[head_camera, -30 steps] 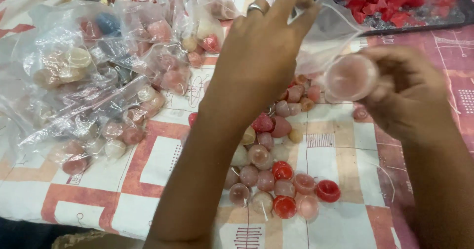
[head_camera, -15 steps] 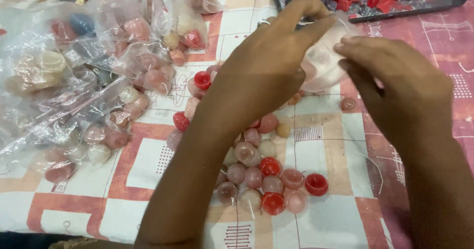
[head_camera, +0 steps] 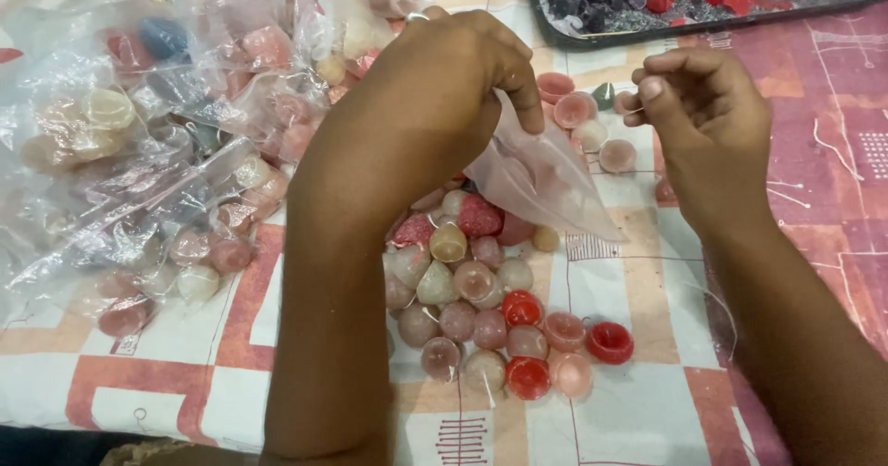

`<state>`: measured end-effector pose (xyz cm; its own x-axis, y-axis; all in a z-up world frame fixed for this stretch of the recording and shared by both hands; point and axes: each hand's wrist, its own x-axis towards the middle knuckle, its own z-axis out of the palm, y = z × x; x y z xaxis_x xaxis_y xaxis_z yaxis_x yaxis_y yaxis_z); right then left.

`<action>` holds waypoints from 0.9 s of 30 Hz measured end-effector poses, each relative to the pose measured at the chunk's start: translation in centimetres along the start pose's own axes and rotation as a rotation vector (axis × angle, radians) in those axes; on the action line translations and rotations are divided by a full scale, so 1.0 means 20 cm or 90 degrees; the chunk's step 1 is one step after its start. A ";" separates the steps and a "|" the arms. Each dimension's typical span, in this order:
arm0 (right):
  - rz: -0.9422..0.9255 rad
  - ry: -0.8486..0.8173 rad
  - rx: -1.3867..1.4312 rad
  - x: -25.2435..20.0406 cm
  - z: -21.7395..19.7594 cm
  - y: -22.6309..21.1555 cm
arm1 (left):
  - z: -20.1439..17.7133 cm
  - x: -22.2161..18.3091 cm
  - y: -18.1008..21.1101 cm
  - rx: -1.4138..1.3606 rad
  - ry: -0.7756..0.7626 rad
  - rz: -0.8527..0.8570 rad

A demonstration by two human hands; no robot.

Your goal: The person sorts small multi-colored wax melts by hand, placing them into a plastic bag from a large pile on a table.

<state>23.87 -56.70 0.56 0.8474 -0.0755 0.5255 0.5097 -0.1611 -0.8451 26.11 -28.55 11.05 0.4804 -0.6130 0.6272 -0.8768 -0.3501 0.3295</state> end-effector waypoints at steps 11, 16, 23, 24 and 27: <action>-0.013 -0.285 -0.382 0.23 0.11 0.46 | -0.11 -0.02 0.34 -0.004 -0.116 -0.112; 0.011 -0.251 -0.290 0.23 0.20 0.51 | -0.12 -0.05 0.37 0.033 -0.165 -0.141; 0.053 -0.196 -0.175 0.21 0.22 0.24 | -0.10 -0.09 0.36 0.091 -0.041 -0.008; 0.059 -0.188 -0.159 0.20 0.22 0.18 | -0.10 -0.09 0.36 0.096 -0.028 0.008; 0.076 -0.162 -0.111 0.21 0.22 0.08 | -0.06 -0.09 0.31 0.115 -0.029 0.003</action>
